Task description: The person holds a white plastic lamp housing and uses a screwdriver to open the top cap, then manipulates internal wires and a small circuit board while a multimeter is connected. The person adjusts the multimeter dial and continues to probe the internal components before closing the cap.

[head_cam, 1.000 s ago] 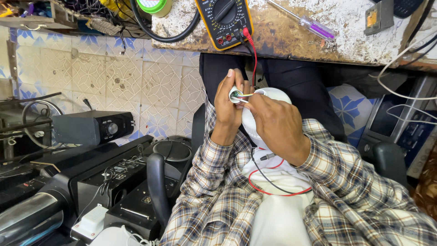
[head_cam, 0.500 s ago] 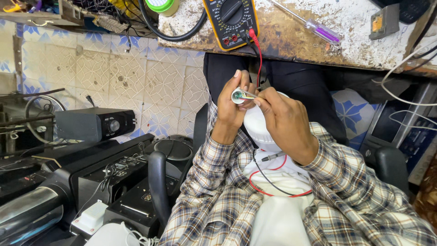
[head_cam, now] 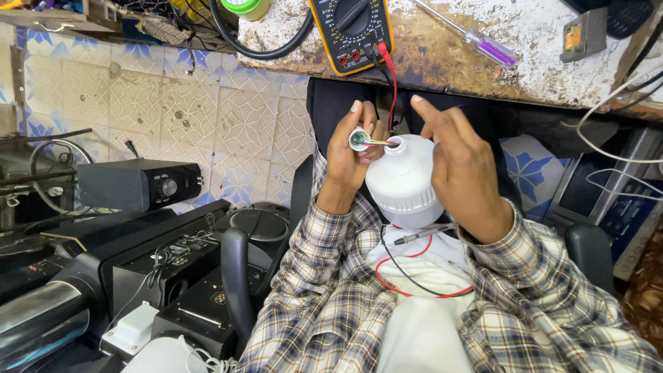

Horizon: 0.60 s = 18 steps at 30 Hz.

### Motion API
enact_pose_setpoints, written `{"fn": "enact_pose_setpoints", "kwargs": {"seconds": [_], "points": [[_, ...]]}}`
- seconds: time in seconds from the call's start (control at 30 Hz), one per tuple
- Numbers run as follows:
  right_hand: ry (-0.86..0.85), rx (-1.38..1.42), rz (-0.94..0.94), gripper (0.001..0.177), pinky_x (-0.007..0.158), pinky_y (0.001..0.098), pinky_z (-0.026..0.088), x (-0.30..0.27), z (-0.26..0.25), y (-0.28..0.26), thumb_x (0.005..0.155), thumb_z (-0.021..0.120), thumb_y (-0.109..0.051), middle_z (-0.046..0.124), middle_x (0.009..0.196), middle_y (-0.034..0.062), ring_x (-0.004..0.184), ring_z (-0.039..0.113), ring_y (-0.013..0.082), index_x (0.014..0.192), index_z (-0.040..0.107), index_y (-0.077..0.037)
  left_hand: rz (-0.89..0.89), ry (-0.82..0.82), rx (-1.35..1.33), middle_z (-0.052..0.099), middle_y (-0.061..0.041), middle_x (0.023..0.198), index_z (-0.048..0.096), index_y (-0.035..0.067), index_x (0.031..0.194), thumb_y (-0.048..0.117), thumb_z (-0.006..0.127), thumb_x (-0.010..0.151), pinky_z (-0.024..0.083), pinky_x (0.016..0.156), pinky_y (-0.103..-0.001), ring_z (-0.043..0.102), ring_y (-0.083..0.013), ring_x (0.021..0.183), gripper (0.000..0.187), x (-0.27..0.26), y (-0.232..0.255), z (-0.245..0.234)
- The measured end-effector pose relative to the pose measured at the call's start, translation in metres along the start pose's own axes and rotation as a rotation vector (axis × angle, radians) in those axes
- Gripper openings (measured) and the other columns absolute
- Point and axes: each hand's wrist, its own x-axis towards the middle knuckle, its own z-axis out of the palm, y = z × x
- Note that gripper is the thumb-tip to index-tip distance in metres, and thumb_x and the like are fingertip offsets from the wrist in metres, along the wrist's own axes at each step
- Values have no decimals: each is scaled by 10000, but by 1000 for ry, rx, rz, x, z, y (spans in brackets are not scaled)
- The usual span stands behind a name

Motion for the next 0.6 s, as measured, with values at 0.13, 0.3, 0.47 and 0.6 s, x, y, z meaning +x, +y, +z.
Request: {"fn": "enact_pose_setpoints", "kwargs": {"seconds": [0.13, 0.3, 0.47, 0.6], "points": [[45, -37, -47, 566, 760, 525, 529, 17, -9, 31, 976, 406, 103, 533, 874, 178, 835, 635, 433, 1493, 606, -12, 68, 60, 183, 339, -17, 507, 488, 45, 855, 348, 375, 1120, 312, 333, -150, 317, -35, 392, 418, 1, 8, -4], [-18, -254, -56, 163, 621, 448, 412, 53, -16, 65, 1120, 524, -18, 697, 946, 138, 822, 639, 330, 1150, 680, 20, -13, 305, 639, 358, 70, 593, 654, 45, 980, 454, 556, 1002, 183, 394, -187, 301, -9, 473, 421, -1, 27, 2], [-52, -436, -33, 149, 575, 289, 407, 82, 12, 110, 1117, 663, -44, 627, 814, 57, 670, 538, 166, 970, 653, -63, -121, 337, 997, 607, 49, 808, 747, 104, 1011, 375, 691, 926, 341, 602, -207, 455, -24, 673, 289, -5, 35, -12], [-48, -458, -140, 235, 824, 350, 468, 104, 28, 113, 1057, 764, -122, 596, 888, 46, 815, 537, 193, 902, 588, -109, -183, 363, 1253, 686, 36, 955, 742, 147, 1061, 353, 781, 822, 431, 702, -236, 543, -54, 780, 318, -3, 32, -12]]}}
